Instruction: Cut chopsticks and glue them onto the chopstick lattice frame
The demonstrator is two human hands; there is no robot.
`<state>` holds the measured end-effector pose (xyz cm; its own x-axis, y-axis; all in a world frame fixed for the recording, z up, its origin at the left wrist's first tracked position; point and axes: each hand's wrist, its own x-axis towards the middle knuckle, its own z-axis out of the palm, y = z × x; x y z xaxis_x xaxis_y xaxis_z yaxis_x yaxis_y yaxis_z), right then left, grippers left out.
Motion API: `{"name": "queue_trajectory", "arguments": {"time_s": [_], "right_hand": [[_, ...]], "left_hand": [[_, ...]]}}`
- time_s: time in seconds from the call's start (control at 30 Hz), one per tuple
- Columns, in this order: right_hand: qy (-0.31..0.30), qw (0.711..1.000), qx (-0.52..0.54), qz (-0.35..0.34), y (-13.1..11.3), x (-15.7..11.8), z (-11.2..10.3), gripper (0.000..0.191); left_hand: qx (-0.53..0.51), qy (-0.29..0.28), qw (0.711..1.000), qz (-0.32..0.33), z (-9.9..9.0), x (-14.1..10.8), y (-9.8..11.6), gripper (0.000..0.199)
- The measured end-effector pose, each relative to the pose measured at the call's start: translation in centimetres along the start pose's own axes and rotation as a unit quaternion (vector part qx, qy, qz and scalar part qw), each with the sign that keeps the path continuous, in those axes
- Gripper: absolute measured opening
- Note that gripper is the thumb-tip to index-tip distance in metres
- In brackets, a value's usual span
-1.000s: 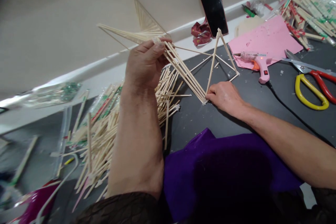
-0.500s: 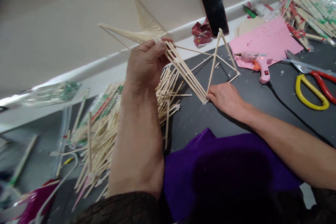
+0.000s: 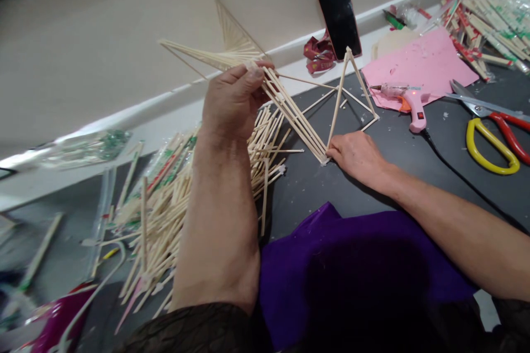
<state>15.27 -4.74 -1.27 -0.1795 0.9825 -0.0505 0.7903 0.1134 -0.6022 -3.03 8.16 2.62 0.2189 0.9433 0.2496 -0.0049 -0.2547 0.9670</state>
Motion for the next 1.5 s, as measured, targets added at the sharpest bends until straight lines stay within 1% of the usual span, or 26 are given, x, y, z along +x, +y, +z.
{"name": "queue_trajectory", "arguments": {"time_s": [0.13,0.27,0.43,0.63,0.8,0.97,1.33,1.5], "right_hand": [[0.001,1.000,-0.017,-0.003,-0.02,0.00,-0.01,0.023],[-0.001,0.998,-0.055,-0.012,0.16,-0.04,0.07,0.024],[0.001,0.995,-0.092,-0.026,0.41,-0.03,0.13,0.023],[-0.009,0.989,-0.144,-0.029,0.29,-0.14,0.02,0.025],[0.005,0.983,-0.177,-0.058,0.56,-0.23,0.20,0.027],[0.013,0.977,-0.201,-0.070,0.65,-0.33,0.23,0.027],[0.024,0.965,-0.244,-0.090,0.78,-0.41,0.48,0.029],[0.023,0.965,-0.248,-0.087,0.68,-0.43,0.62,0.029]], "left_hand": [[0.001,0.011,1.000,0.001,0.09,0.09,-0.11,0.014],[0.001,0.016,1.000,-0.001,0.19,0.09,-0.09,0.007],[0.007,0.013,1.000,-0.010,0.24,0.02,0.15,0.004],[0.012,0.010,1.000,-0.004,0.28,-0.07,0.31,0.005],[0.010,0.004,1.000,-0.007,0.29,-0.14,0.33,0.006],[0.001,0.008,1.000,-0.010,0.29,-0.12,0.23,0.004],[0.007,0.012,1.000,-0.001,0.21,-0.10,0.12,0.011],[0.015,0.009,1.000,0.014,0.02,0.05,-0.19,0.024]]}}
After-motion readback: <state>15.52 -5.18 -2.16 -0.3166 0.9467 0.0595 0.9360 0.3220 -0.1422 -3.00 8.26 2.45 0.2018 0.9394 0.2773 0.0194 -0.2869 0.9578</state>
